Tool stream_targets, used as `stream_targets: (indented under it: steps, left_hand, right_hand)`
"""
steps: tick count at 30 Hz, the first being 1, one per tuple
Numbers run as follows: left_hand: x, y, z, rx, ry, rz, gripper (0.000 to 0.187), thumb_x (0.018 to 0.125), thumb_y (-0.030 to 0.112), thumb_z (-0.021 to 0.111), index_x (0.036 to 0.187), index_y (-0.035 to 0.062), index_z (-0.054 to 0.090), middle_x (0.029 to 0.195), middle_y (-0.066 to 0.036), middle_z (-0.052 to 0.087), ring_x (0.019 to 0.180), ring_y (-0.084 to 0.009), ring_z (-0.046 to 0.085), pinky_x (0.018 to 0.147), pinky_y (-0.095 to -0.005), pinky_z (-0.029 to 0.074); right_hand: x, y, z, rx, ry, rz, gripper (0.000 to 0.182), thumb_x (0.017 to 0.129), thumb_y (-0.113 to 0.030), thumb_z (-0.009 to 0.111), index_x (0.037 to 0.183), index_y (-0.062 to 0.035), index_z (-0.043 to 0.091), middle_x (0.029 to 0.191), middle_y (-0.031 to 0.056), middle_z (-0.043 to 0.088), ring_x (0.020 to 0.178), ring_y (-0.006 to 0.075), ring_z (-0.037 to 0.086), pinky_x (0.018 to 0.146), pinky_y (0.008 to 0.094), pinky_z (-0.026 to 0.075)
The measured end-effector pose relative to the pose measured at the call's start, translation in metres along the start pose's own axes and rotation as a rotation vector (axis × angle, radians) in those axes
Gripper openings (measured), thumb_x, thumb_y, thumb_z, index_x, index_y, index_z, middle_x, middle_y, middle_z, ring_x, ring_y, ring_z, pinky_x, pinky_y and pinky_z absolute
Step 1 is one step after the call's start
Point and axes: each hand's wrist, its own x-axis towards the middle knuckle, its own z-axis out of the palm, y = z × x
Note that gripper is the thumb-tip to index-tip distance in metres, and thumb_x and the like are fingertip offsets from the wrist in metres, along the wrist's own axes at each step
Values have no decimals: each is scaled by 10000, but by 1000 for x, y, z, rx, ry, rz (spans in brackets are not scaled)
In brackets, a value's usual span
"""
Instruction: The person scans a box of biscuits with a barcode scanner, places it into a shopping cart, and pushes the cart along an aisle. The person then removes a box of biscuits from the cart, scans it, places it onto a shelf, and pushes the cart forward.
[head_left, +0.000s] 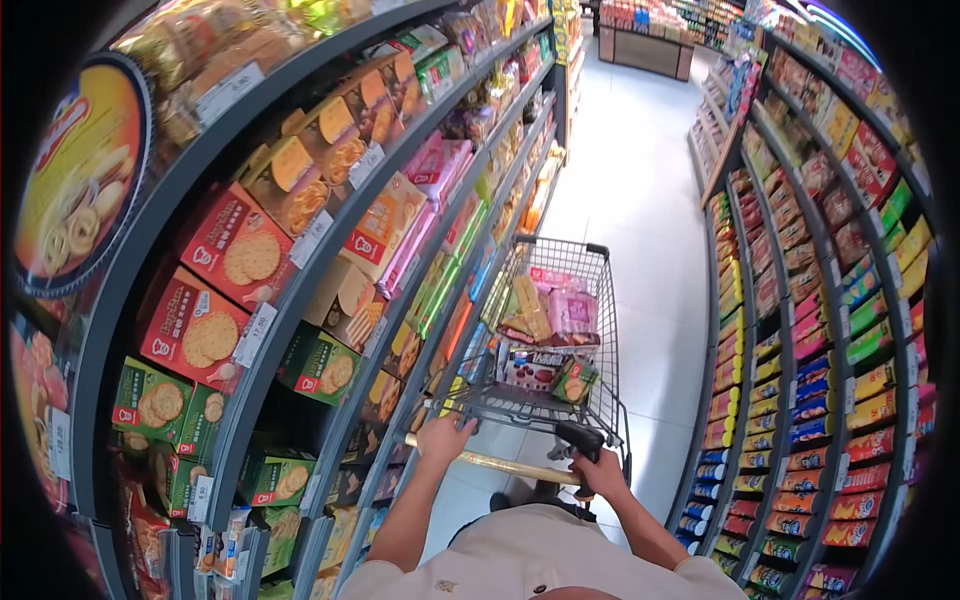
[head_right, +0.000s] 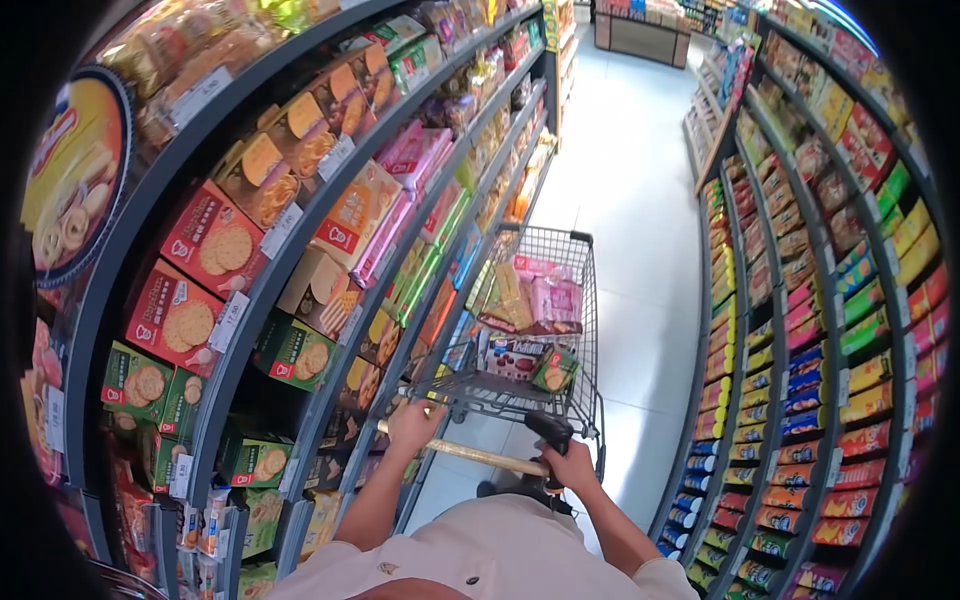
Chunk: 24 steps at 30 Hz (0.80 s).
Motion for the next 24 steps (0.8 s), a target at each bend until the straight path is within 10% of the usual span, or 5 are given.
stream_targets:
  steps: [12,14,17,21,24]
  left_hand:
    - [2,-22,17,-105,95,135,411,907,536,706,1036,156,797,809,-106,764,855,-338,746,756,-471,563]
    - [-3,-18,1,-212,42,178,428,906,494,734,1087,108,779,884,-154,771,874,-343,753,773,-451,576]
    - [15,-31,11,-679,12,330,358,917,309,796,1152,42,750,962,-154,782,880,-243,759,803,-369,593]
    - [-27,27,-136,-1339,-57,514,328,913,-40,737,1237,-2,699,1129,-90,769,1044,-163,717,917,-316,568]
    - [-87,46,-250,-1257,260,923,325,920,11,761,1233,3,674,1135,-110,760,1031,-223,714,922,-351,578]
  right_hand:
    - [-29,-10,2,-434,262,-77,400,908,-365,739,889,34,752,763,158,760,728,284,761,710,402,585]
    - [-29,7,-2,-447,324,-93,495,847,-486,742,860,8,760,704,216,702,698,382,721,716,450,575]
    - [-18,14,-2,-384,349,-113,428,890,-425,721,887,2,751,757,170,755,734,323,759,739,430,595]
    - [-11,2,4,-135,300,-13,347,965,-299,686,854,28,722,727,125,753,666,197,736,648,360,577]
    - [-1,23,1,-64,265,-13,332,962,-320,688,981,10,708,755,121,758,699,210,755,693,361,594]
